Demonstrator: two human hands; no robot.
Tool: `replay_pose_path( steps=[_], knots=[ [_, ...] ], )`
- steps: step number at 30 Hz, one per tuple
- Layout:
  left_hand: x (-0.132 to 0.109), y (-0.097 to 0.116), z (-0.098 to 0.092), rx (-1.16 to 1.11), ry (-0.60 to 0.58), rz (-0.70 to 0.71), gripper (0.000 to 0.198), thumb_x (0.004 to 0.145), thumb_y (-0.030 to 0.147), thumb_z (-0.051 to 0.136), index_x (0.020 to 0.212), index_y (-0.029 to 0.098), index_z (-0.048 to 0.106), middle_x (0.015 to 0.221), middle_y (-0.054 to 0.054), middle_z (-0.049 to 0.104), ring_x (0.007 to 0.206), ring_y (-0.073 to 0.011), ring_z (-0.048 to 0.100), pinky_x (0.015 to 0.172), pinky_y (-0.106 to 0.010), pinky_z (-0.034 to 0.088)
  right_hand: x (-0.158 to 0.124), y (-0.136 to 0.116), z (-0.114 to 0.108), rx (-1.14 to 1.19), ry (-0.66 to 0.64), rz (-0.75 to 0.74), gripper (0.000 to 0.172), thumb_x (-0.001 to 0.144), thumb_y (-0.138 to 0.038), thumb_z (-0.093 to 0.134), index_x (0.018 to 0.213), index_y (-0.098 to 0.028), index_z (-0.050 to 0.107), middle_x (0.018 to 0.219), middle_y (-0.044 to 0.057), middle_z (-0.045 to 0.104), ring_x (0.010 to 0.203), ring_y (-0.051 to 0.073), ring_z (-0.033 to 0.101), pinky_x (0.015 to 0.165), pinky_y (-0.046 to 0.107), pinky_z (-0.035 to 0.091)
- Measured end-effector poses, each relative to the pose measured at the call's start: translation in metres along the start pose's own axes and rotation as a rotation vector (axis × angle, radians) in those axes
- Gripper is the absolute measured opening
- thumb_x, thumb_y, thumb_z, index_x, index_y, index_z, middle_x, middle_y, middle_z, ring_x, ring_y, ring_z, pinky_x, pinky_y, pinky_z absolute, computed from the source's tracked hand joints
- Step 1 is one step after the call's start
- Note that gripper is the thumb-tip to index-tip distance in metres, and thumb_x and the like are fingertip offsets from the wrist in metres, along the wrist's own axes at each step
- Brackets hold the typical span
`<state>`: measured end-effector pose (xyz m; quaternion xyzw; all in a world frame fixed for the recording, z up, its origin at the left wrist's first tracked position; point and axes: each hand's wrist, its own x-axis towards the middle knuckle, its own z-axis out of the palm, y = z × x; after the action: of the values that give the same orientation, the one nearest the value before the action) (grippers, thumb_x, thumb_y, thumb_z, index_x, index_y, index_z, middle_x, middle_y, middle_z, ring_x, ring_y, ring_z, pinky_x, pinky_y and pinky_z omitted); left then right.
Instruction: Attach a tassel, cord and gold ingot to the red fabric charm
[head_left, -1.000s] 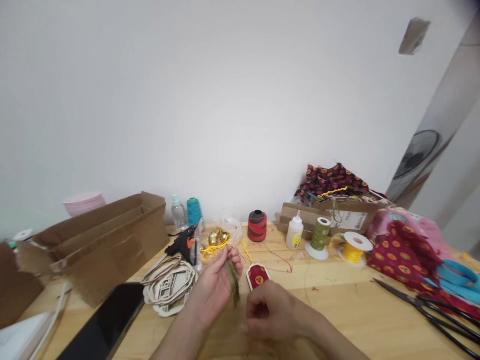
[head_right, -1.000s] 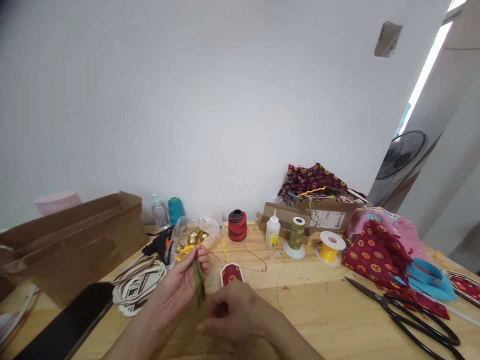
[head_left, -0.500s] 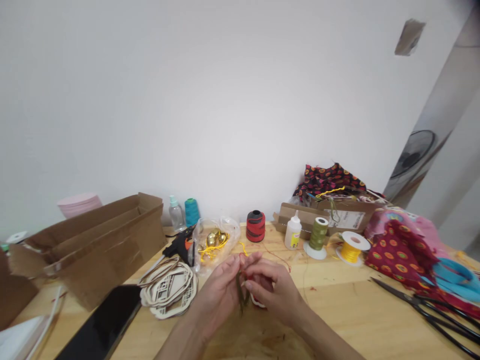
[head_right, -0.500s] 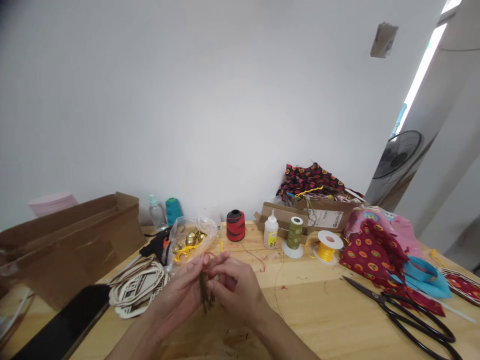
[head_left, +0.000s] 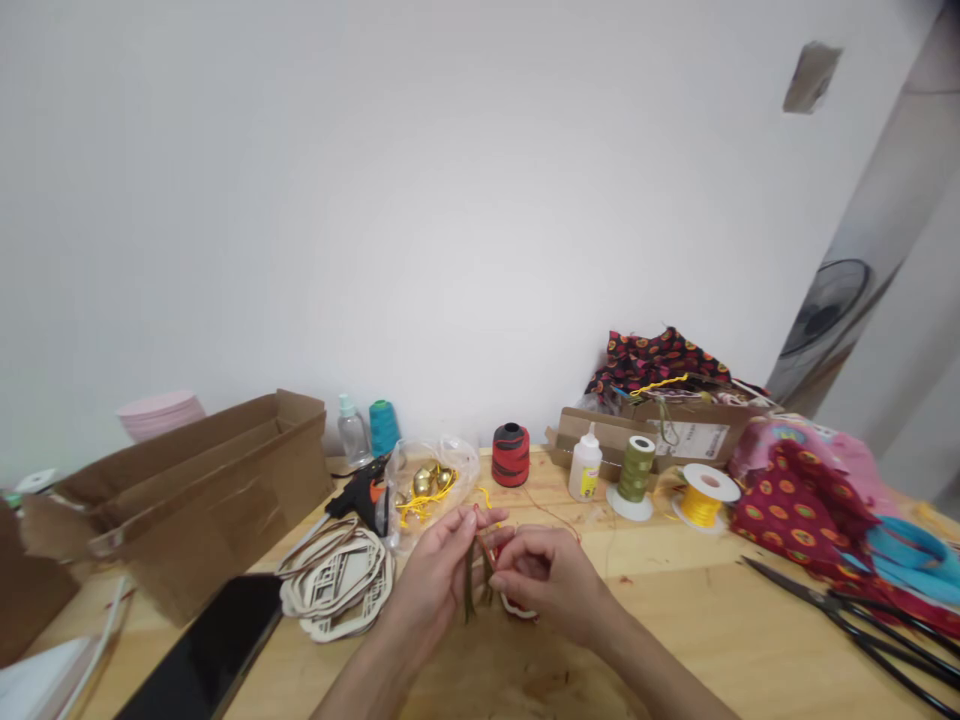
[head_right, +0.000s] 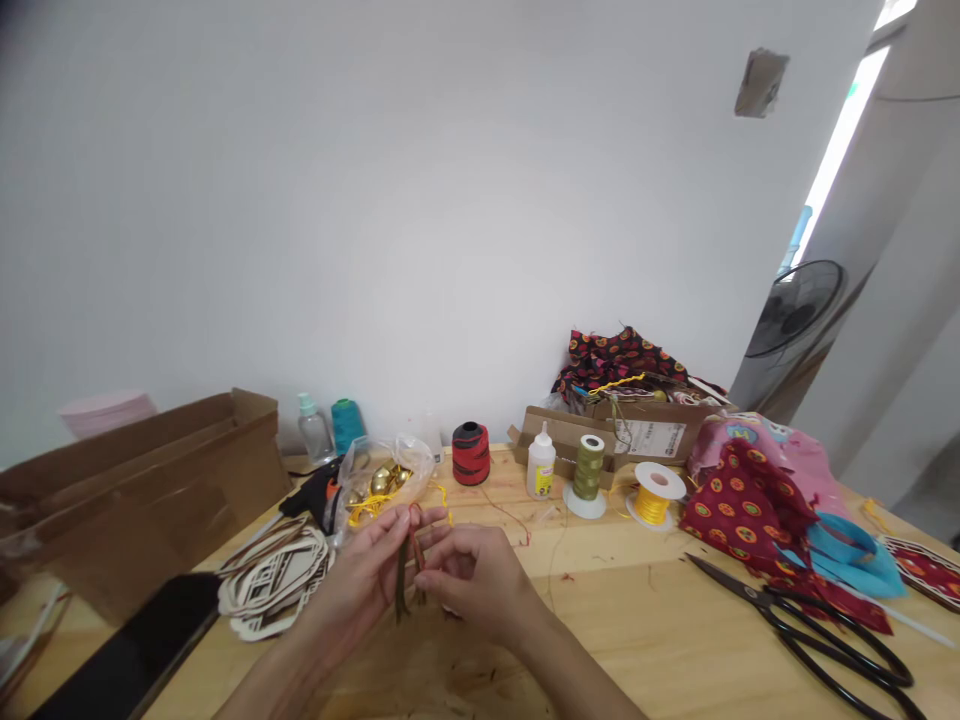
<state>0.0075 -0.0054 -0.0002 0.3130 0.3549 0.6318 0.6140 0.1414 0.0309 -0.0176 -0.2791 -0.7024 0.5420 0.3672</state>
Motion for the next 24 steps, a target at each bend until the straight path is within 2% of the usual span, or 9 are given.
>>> replay_pose_path(
  steps=[5, 10, 15, 17, 20, 22, 24],
  knots=[
    [0.003, 0.000, -0.004, -0.036, 0.078, 0.049, 0.005, 0.073, 0.019, 0.057, 0.076, 0.015, 0.056, 0.084, -0.006, 0.065, 0.076, -0.0167, 0.062, 0.065, -0.028, 0.051, 0.003, 0.000, 0.000, 0.127, -0.018, 0.159, 0.025, 0.055, -0.036, 0.068, 0.059, -0.013, 0.057, 0.043, -0.007, 0.043, 0.038, 0.004, 0.034, 0.039, 0.018, 0.026],
    [0.002, 0.002, -0.002, -0.045, 0.074, 0.080, 0.006, 0.071, 0.019, 0.059, 0.072, 0.015, 0.056, 0.069, -0.003, 0.064, 0.064, -0.0134, 0.062, 0.058, -0.023, 0.050, 0.005, -0.006, -0.002, 0.198, 0.049, 0.153, 0.034, 0.051, -0.044, 0.069, 0.057, -0.013, 0.057, 0.047, -0.005, 0.049, 0.041, 0.004, 0.037, 0.041, 0.018, 0.028],
    [-0.001, 0.005, -0.001, 0.031, 0.140, 0.035, 0.010, 0.068, 0.023, 0.062, 0.071, 0.016, 0.055, 0.069, -0.001, 0.063, 0.060, -0.0126, 0.060, 0.049, -0.021, 0.048, 0.006, -0.008, -0.004, 0.225, 0.079, 0.158, 0.035, 0.051, -0.046, 0.069, 0.058, -0.013, 0.058, 0.049, -0.004, 0.052, 0.042, 0.005, 0.040, 0.041, 0.018, 0.029],
    [-0.001, 0.005, -0.002, 0.106, 0.171, 0.023, 0.012, 0.067, 0.026, 0.062, 0.071, 0.017, 0.055, 0.070, -0.001, 0.062, 0.057, -0.0117, 0.059, 0.040, -0.017, 0.043, 0.005, -0.008, -0.005, 0.247, 0.096, 0.170, 0.035, 0.052, -0.045, 0.069, 0.059, -0.013, 0.058, 0.049, -0.004, 0.052, 0.042, 0.005, 0.040, 0.041, 0.018, 0.029],
    [0.001, 0.002, -0.004, 0.227, 0.128, 0.046, 0.015, 0.069, 0.031, 0.059, 0.071, 0.016, 0.055, 0.071, 0.000, 0.060, 0.051, -0.0082, 0.054, 0.030, -0.011, 0.027, 0.005, -0.008, -0.008, 0.282, 0.110, 0.195, 0.033, 0.054, -0.043, 0.069, 0.060, -0.012, 0.057, 0.048, -0.005, 0.051, 0.040, 0.004, 0.037, 0.039, 0.016, 0.027],
    [0.003, 0.000, -0.005, 0.285, 0.085, 0.051, 0.019, 0.071, 0.034, 0.056, 0.069, 0.015, 0.055, 0.063, 0.001, 0.057, 0.042, -0.0046, 0.047, 0.028, -0.009, 0.016, 0.004, -0.008, -0.009, 0.312, 0.105, 0.197, 0.032, 0.056, -0.041, 0.069, 0.062, -0.012, 0.057, 0.049, -0.005, 0.050, 0.039, 0.003, 0.036, 0.039, 0.016, 0.026],
    [0.004, -0.001, -0.006, 0.312, 0.068, 0.045, 0.022, 0.071, 0.036, 0.055, 0.067, 0.014, 0.055, 0.054, 0.003, 0.052, 0.035, -0.0021, 0.037, 0.028, -0.010, 0.011, 0.003, -0.007, -0.010, 0.357, 0.098, 0.184, 0.030, 0.060, -0.039, 0.067, 0.065, -0.011, 0.058, 0.053, -0.003, 0.053, 0.040, 0.003, 0.038, 0.040, 0.016, 0.028]
  ],
)
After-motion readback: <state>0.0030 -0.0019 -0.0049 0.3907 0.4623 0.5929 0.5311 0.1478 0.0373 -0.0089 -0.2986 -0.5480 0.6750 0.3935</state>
